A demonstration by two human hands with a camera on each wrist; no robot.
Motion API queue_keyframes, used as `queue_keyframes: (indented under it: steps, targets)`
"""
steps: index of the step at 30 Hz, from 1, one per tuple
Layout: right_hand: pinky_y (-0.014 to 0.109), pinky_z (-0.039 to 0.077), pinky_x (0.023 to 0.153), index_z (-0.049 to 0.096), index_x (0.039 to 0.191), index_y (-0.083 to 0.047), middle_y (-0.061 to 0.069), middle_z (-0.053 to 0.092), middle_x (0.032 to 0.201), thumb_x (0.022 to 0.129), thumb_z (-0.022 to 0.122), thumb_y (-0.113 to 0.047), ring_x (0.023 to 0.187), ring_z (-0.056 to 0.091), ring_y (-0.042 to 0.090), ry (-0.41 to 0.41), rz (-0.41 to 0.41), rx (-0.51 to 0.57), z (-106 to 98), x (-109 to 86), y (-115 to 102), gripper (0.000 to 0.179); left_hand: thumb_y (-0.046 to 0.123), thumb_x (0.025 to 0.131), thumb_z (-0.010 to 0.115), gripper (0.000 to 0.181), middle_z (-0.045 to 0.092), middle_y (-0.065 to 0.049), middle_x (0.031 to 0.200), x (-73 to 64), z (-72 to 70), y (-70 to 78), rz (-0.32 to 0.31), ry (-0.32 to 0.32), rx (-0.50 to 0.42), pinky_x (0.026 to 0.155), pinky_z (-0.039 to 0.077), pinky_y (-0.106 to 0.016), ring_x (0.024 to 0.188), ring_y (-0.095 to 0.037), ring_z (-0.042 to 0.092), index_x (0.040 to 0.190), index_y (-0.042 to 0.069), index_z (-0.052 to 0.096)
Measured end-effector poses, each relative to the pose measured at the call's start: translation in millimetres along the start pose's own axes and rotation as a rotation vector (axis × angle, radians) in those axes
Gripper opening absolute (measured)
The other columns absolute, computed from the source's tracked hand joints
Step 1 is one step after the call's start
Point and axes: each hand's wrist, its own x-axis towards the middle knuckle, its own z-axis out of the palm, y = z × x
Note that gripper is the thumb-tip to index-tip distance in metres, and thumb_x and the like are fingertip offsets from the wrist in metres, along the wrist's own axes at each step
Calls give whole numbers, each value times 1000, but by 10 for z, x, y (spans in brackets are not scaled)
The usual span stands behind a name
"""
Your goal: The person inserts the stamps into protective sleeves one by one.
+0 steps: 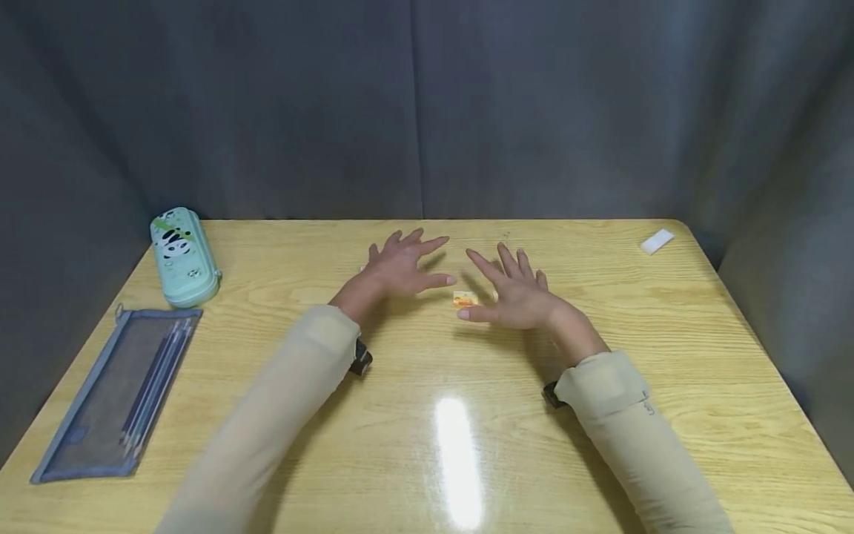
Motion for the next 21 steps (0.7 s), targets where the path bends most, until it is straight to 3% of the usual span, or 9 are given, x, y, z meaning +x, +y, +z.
queue_keyframes:
  steps: [3, 7, 9, 13, 21]
  targets:
    - [84, 3, 111, 15, 163, -33, 25, -2, 169, 95, 58, -64, 152, -9, 57, 48, 19, -41, 10, -7, 7, 86, 74, 91, 53, 77, 12, -1, 172, 36, 49, 112, -22, -1, 49, 120, 11, -74, 158, -38, 8, 158, 50, 23]
    - [81, 13, 113, 49, 150, -20, 29, 27, 162, 95, 68, -46, 151, 11, 57, 173, 5, -86, 2, 22, 7, 63, 61, 94, 63, 68, 28, 1, 168, 102, 112, 256, -37, 40, 57, 120, 19, -70, 154, -33, 28, 154, 46, 36]
    - [79, 17, 114, 59, 140, -16, 30, 38, 157, 93, 74, -36, 149, 20, 55, 214, -8, -94, 4, 33, 3, 53, 55, 94, 66, 63, 38, 2, 163, 134, 149, 304, -46, 63, 36, 120, 23, -68, 148, -30, 39, 151, 44, 43]
    - [76, 20, 116, 68, 130, -15, 28, 48, 150, 89, 78, -28, 147, 28, 52, 237, -40, -104, 18, 73, -11, 44, 51, 94, 68, 55, 50, 5, 154, 167, 198, 369, -78, 91, 3, 119, 25, -66, 139, -29, 48, 146, 44, 52]
    - [59, 15, 126, 75, 119, -13, 14, 73, 123, 84, 84, -27, 141, 44, 43, 224, -90, -147, 63, 170, -43, 39, 50, 95, 67, 43, 56, 8, 149, 204, 239, 401, -89, 106, 20, 115, 35, -57, 137, -27, 49, 138, 43, 61]
